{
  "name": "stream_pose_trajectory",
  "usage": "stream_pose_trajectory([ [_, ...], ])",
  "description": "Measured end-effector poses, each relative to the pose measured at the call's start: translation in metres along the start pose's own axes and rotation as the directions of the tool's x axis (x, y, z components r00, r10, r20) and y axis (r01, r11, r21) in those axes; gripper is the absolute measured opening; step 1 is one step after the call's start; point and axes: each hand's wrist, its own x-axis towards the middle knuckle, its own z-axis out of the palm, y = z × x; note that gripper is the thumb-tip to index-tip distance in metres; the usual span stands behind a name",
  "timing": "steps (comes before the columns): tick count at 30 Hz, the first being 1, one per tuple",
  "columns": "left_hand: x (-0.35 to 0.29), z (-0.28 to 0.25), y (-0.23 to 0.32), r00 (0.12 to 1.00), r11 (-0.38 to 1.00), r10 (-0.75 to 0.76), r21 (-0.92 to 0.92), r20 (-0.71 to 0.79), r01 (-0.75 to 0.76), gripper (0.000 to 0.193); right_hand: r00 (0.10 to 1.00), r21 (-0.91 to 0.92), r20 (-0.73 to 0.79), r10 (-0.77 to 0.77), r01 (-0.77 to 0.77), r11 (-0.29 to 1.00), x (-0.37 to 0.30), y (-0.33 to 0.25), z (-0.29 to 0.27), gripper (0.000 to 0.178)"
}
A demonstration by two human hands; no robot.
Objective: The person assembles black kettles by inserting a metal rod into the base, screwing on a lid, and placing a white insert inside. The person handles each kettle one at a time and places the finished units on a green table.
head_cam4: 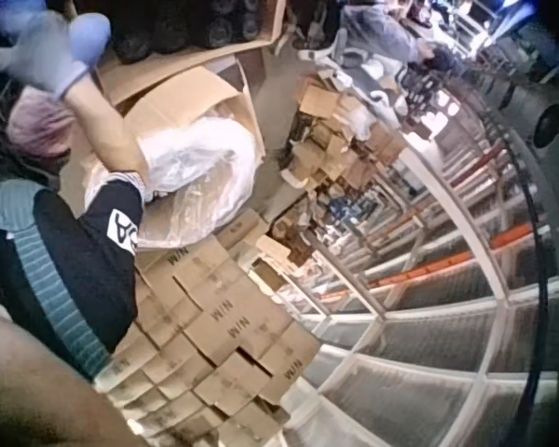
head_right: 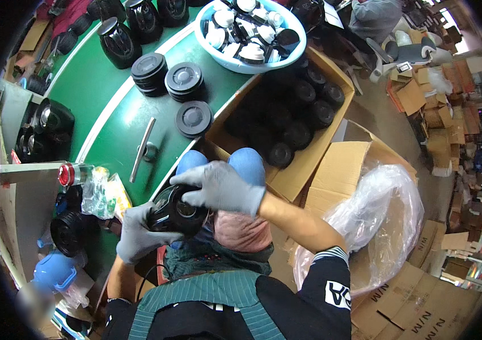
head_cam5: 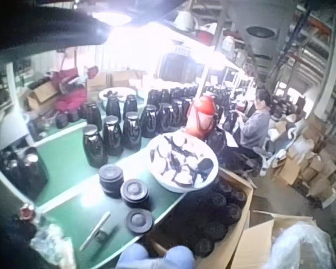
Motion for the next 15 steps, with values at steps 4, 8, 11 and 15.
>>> stream_pose_trajectory([
  [4,0.009,0.001,0.008,0.989,0.996,0.029,0.093,-0.148,-0.015,0.043,0.775,-0.315,-0.59,-0.224,0.034,0.949,0.063,0.071,-0.054,0.051],
  [8,0.02,-0.009,0.011,0.988,0.994,0.001,0.112,-0.156,0.016,0.038,0.559,-0.755,-0.655,-0.508,-0.508,0.414,0.114,0.116,-0.146,0.059],
  [11,0.022,-0.01,0.006,0.99,0.998,-0.045,0.039,-0.133,0.05,0.04,0.794,-0.845,-0.502,-0.343,-0.365,0.391,0.126,0.177,-0.194,0.059],
  [15,0.018,-0.006,0.008,0.986,0.993,-0.065,0.083,-0.153,0.078,0.043,0.669,-0.832,-0.542,-0.509,-0.341,0.438,0.094,0.136,-0.175,0.05],
])
